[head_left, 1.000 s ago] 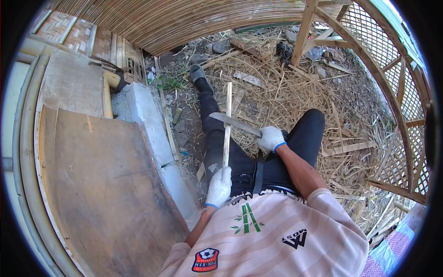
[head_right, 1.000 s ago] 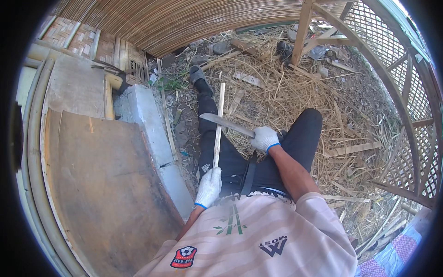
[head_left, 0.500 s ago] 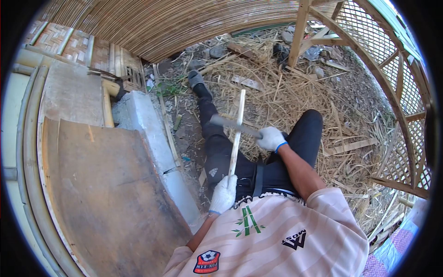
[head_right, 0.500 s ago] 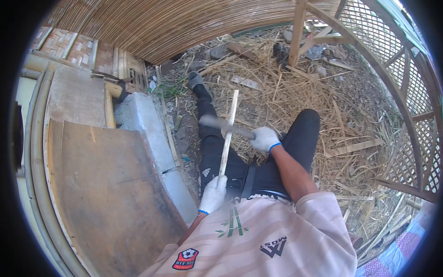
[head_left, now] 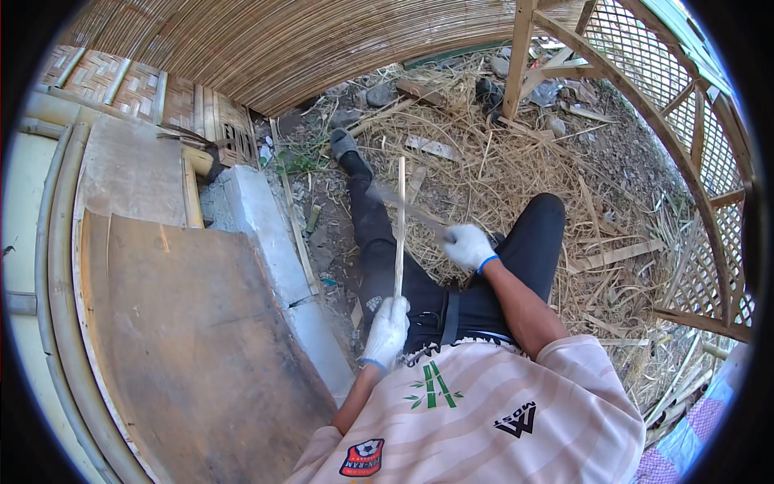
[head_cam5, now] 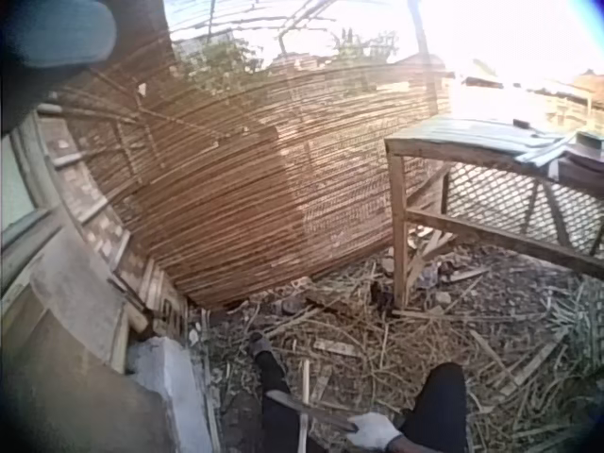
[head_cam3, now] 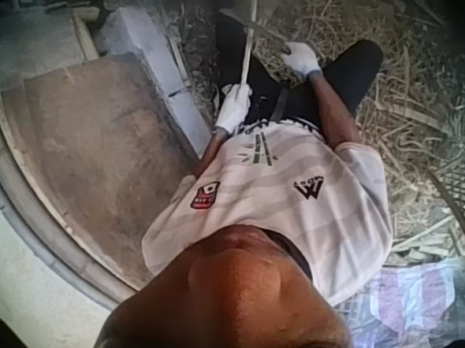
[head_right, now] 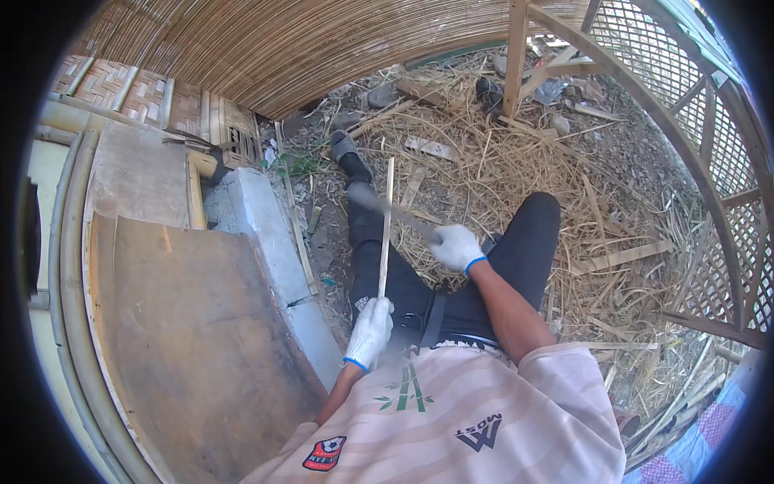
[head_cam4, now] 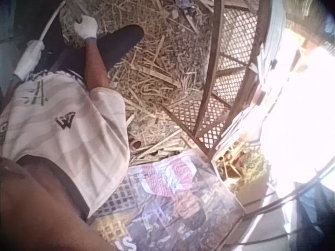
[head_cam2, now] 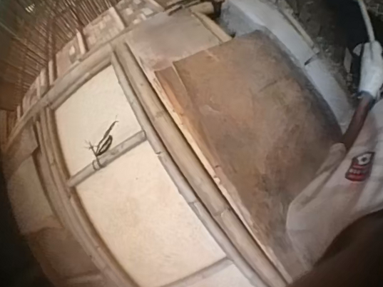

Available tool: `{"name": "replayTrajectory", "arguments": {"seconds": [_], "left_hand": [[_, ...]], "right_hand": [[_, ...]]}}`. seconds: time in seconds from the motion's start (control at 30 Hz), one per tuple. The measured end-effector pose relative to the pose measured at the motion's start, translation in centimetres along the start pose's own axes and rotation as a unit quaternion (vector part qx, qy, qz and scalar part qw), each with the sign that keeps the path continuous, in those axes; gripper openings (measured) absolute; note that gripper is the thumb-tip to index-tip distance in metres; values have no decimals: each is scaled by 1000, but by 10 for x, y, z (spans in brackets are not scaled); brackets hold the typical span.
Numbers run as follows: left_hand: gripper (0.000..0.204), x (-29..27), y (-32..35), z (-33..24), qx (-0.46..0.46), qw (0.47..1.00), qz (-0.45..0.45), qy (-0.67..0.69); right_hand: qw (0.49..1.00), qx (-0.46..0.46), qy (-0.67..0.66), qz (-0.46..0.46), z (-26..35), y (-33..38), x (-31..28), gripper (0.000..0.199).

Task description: The person scrapes and trims bamboo strips using a large knife.

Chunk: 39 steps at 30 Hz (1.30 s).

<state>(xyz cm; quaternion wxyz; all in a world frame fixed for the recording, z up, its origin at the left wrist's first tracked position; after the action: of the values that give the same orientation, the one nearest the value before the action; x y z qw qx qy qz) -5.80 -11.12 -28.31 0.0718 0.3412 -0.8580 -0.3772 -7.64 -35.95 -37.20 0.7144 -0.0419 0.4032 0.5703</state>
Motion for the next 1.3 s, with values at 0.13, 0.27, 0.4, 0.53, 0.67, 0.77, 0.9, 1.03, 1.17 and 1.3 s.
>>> {"name": "replayTrajectory", "arguments": {"seconds": [0.13,0.27,0.4,0.53,0.67,0.77,0.9,1.03,1.17,1.3], "left_hand": [[35,-4,-18,2,52,998,0,-35],[35,-5,7,-8,81,983,-19,-162],[35,4,13,-2,57,990,20,-126],[35,-5,4,-21,131,984,-33,-116],[35,-9,3,-13,59,986,-16,-154],[37,-17,5,-27,175,967,-42,-182],[32,6,19,-7,113,985,42,-124],[34,1,17,-16,82,990,-11,-116],[37,-3,-1,-14,92,989,-17,-117],[38,-2,21,-19,113,980,5,-167]], "right_hand": [[976,-99,132,143,49,25,41,31],[995,75,21,69,-8,-5,21,38],[993,103,-5,50,-36,-8,-6,40],[973,-76,145,161,35,20,29,31],[980,-64,119,147,24,19,37,28],[977,-56,172,117,21,4,25,31],[975,222,-32,3,-78,-9,-11,47],[989,141,-34,-24,-60,-7,-15,43],[990,-16,104,92,13,12,7,35],[986,160,-51,-11,-62,-6,-2,45]]}}
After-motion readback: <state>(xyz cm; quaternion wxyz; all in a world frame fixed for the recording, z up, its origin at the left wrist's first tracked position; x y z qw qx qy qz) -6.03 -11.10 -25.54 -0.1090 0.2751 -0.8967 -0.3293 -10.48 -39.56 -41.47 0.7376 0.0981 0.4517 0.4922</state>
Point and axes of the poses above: each hand's wrist, its own y-axis away from the middle knuckle, its own x-axis out of the palm, z = x × y, the point moved 10 cm from there along -y, towards the middle knuckle, and after that the axes turned 5 degrees about z, right-handed, at the moved point
